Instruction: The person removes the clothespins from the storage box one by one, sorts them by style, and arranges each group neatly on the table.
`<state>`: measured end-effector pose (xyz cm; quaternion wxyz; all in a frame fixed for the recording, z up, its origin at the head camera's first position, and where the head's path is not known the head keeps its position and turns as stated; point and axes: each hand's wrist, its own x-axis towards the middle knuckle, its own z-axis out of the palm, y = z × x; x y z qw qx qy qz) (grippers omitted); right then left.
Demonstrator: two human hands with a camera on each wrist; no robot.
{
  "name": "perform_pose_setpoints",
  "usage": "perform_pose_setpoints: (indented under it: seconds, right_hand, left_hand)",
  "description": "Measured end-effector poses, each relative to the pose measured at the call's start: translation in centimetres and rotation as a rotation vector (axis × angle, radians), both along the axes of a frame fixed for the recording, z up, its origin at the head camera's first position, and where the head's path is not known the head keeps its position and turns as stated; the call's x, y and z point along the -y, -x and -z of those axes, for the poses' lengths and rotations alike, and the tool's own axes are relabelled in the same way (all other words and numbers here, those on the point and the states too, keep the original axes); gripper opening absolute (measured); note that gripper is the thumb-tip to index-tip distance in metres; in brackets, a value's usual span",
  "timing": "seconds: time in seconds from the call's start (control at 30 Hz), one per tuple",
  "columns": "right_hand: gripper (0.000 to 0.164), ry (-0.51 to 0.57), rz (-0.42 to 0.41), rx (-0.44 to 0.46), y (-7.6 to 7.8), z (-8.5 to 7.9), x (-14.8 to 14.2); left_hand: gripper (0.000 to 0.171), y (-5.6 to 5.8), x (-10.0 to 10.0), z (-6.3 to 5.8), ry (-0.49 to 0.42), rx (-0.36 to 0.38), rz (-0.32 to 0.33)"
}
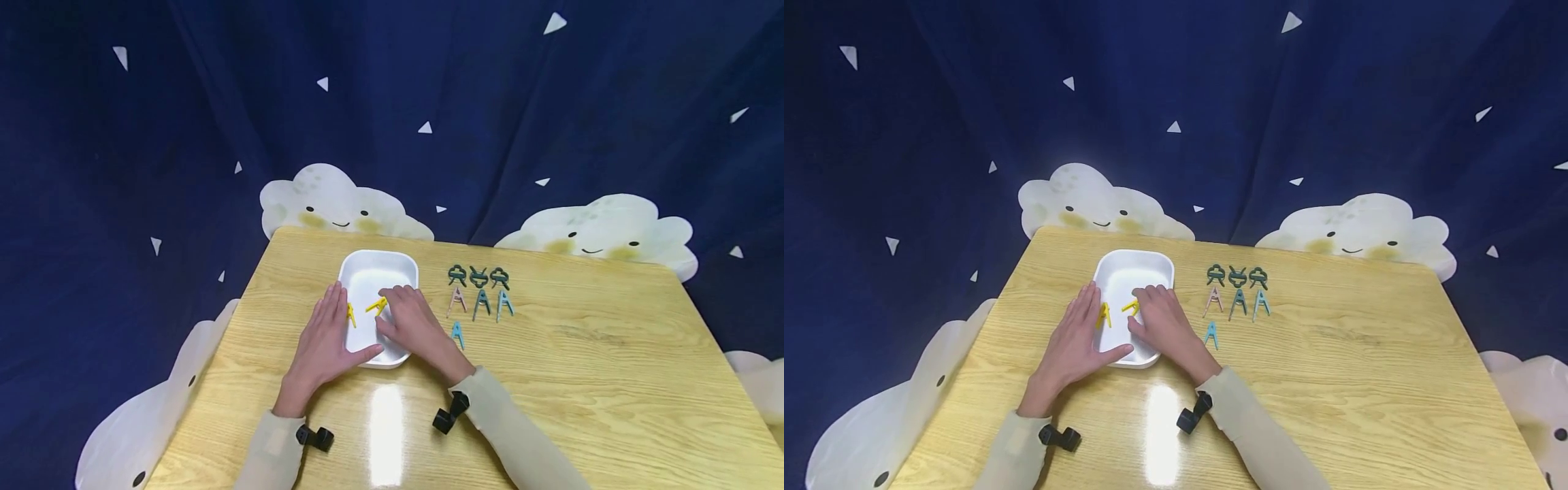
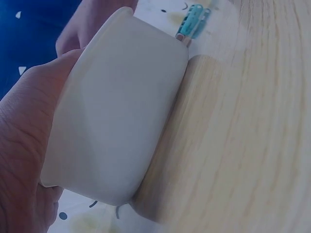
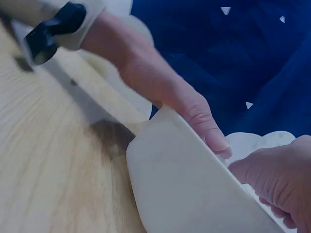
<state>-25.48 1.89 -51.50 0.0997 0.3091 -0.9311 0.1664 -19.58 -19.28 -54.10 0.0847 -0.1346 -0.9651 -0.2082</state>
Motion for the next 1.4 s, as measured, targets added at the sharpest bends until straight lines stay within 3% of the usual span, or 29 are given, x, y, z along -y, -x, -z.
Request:
perform_pose_setpoints:
  seconds: [0.17,0.33,0.53,0.73,0.87,1.03,1.4]
  right_hand:
    - [0.046,-0.170,0.085,-0.022,1.0,0.5,1.1]
    - [0.042,-0.284,0.137,0.019,1.5,0.9,1.8]
    - [0.044,-0.332,0.144,0.026,1.6,1.2,2.2]
    - [0.027,-0.311,0.104,0.016,1.7,1.3,2.0]
    - [0.039,-0.296,0.131,0.037,1.7,1.3,1.9]
    - [0.062,-0.382,0.186,0.072,1.6,1.2,2.5]
    - [0.063,-0.500,0.173,0.080,1.6,1.0,2.6]
  left_hand:
    - [0.131,-0.1,0.0,0.0,-0.008,-0.014,0.005]
    - [0.132,-0.1,-0.1,-0.1,-0.001,-0.004,0.004]
    - [0.132,-0.2,0.1,-0.1,0.000,0.015,-0.007]
    - [0.133,-0.1,0.2,0.0,-0.006,0.009,-0.010]
    - [0.133,-0.1,0.1,0.0,-0.001,-0.001,-0.003]
    - [0.132,-0.1,0.1,0.0,0.011,-0.016,-0.002]
    - [0.131,-0.2,0.0,-0.3,0.001,-0.029,0.002]
